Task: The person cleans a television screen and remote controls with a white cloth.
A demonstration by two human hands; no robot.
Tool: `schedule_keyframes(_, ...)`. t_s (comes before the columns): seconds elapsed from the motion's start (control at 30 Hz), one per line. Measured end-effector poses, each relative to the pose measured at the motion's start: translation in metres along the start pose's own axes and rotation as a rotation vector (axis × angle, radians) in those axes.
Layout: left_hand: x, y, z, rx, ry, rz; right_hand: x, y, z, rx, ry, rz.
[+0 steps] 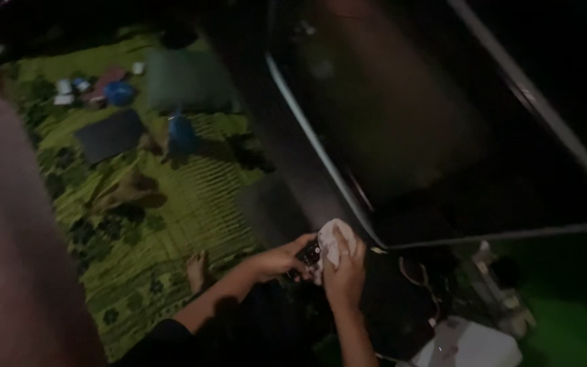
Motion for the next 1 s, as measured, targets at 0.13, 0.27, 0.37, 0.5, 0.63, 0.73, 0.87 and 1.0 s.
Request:
schedule_keyframes(0.13,-0.034,0.017,-0.024,0.051,0.141,0.054,0.036,0.023,0.016,0.043,-0.126,0.398)
schedule_keyframes(0.27,-0.067,0.031,-0.049,0.079,0.345,0.039,0.051,-0.037,0.026,0.072,-0.137,0.042)
schedule_keyframes(0.37,-0.082,0.021,-0.076,0.051,0.467,0.075,0.031,-0.078,0.053,0.037,-0.258,-0.144)
schedule_keyframes(0.5,-0.102,0.023,-0.139,0.272,0.651,0.24,-0.019,-0.132,0.089,-0.05,-0.421,-0.221)
schedule_keyframes(0.63,-0.151,0.038,-0.177,0.266,0.7,0.312,-0.032,-0.177,0.121,0.238,-0.79,-0.157)
schedule_keyframes(0.73,-0.185,0.016,-0.185,-0.024,0.667,0.046,-0.021,-0.226,0.109,0.273,-0.5,-0.324)
schedule_keyframes(0.87,-0.218,0.017,-0.219,-0.002,0.662,0.103,-0.036,-0.267,0.162,-0.319,-0.479,-0.421)
schedule_keyframes(1.0,-0.265,0.003,-0.262,0.063,0.681,0.061,-0.023,-0.293,0.177,-0.113,-0.358,-0.27)
Point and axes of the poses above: each hand's wrist, its own x-axis towards the middle knuckle, its own z-axis out of the palm, y = z × x, the point moved 10 cm from there along x, towards the middle knuckle, and after that the axes turned 8 degrees about z, right-handed, at the moved point
